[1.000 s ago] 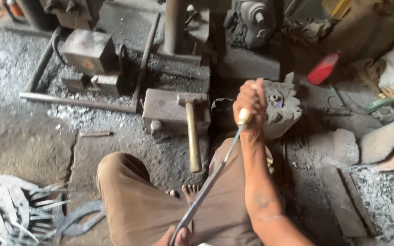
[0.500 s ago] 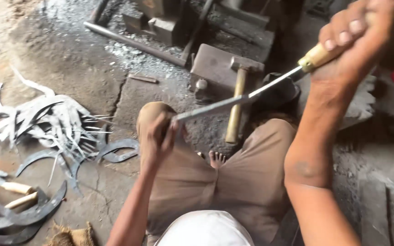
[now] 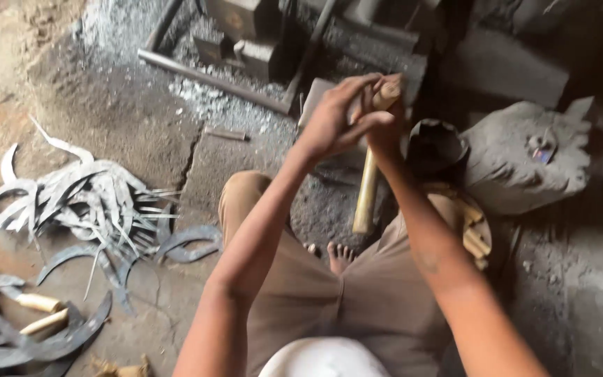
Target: The person picks up a wooden handle and a sickle blade, then fits the blade into the handle. They place the assembly on an anvil and use a hammer to drive the blade into the wood before setting the completed sickle aside.
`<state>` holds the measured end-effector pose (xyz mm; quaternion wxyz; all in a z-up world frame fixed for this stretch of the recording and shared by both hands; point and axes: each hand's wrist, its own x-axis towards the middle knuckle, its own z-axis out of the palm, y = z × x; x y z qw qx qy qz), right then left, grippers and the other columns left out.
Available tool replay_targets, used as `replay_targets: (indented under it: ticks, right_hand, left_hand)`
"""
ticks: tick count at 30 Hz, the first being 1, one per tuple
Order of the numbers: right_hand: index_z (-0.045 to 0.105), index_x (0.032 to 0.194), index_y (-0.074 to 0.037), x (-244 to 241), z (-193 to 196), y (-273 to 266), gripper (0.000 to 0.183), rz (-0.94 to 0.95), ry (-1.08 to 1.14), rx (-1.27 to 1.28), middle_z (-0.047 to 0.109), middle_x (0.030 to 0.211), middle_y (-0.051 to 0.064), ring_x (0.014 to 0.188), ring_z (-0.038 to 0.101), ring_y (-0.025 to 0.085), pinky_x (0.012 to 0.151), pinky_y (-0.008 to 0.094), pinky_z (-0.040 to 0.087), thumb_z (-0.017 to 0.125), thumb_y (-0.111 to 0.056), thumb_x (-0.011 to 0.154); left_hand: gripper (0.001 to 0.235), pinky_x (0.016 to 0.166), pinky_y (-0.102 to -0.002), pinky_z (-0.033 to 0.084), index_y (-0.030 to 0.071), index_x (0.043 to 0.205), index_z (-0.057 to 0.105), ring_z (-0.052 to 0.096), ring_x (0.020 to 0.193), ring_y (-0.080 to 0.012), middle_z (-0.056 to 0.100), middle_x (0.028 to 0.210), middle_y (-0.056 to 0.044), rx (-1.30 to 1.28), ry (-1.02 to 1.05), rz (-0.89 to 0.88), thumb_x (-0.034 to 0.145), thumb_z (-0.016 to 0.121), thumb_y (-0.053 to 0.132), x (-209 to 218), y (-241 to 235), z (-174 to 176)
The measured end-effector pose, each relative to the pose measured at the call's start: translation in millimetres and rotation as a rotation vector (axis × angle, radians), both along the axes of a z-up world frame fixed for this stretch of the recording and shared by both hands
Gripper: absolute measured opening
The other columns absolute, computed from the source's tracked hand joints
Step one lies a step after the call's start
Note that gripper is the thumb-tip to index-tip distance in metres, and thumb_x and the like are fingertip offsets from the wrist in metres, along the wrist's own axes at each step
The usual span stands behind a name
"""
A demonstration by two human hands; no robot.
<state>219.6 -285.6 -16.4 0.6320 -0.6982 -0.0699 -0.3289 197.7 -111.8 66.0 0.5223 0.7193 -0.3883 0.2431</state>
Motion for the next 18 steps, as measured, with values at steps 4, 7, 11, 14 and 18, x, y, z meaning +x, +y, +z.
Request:
replay_targets:
  ticks: [4, 7, 11, 14, 18]
  right_hand:
    - [0.051, 0.125, 0.000, -29, -80, -41, 0.064, -0.182, -0.129, -0.910, 0.059, 0.119, 0.026, 0.111, 0.059, 0.043, 0.094, 0.049, 0.048, 0.088, -0.024, 0.078]
    - [0.052, 0.117, 0.000, -44, -156, -63, 0.070, -0.340, 0.369, -0.793, 0.059, 0.112, 0.028, 0.105, 0.059, 0.048, 0.090, 0.052, 0.049, 0.095, -0.025, 0.067]
    - [0.035, 0.125, 0.001, -27, -155, -65, 0.073, -0.119, 0.880, -0.116, 0.060, 0.085, 0.024, 0.076, 0.061, 0.040, 0.069, 0.053, 0.054, 0.085, -0.022, 0.076]
    - [0.046, 0.110, -0.005, -8, -123, -71, 0.042, 0.257, 0.925, 0.508, 0.061, 0.076, 0.011, 0.058, 0.061, 0.026, 0.053, 0.044, 0.056, 0.069, -0.024, 0.082]
    - [0.059, 0.112, -0.003, 28, -132, -89, 0.028, 0.674, 0.720, 1.284, 0.064, 0.084, 0.008, 0.056, 0.058, 0.012, 0.050, 0.024, 0.051, 0.070, -0.026, 0.101]
  left_hand:
    - [0.042, 0.087, -0.041, 0.054, 0.000, 0.120, 0.062, 0.065, 0.100, -0.0297, 0.071, 0.107, -0.019, -0.004, 0.150, -0.112, 0.091, 0.084, 0.020, 53, -35, -33]
    - [0.025, 0.066, -0.030, 0.057, 0.004, 0.104, 0.062, 0.069, 0.078, -0.0105, 0.073, 0.088, -0.006, -0.229, 0.543, -0.425, 0.092, 0.081, 0.015, 61, -36, -24]
    - [0.033, 0.044, -0.024, 0.043, 0.010, 0.080, 0.056, 0.055, 0.055, -0.0034, 0.057, 0.065, 0.004, -0.291, 0.664, -0.393, 0.091, 0.081, 0.029, 77, -40, -18]
    - [0.044, 0.041, -0.023, 0.038, 0.012, 0.067, 0.053, 0.049, 0.049, -0.0020, 0.051, 0.056, 0.006, -0.218, 0.620, -0.251, 0.092, 0.080, 0.036, 76, -38, -27]
    - [0.049, 0.038, -0.024, 0.038, 0.013, 0.058, 0.051, 0.050, 0.044, -0.0039, 0.052, 0.049, 0.005, -0.103, 0.668, -0.231, 0.091, 0.079, 0.036, 62, -23, -10]
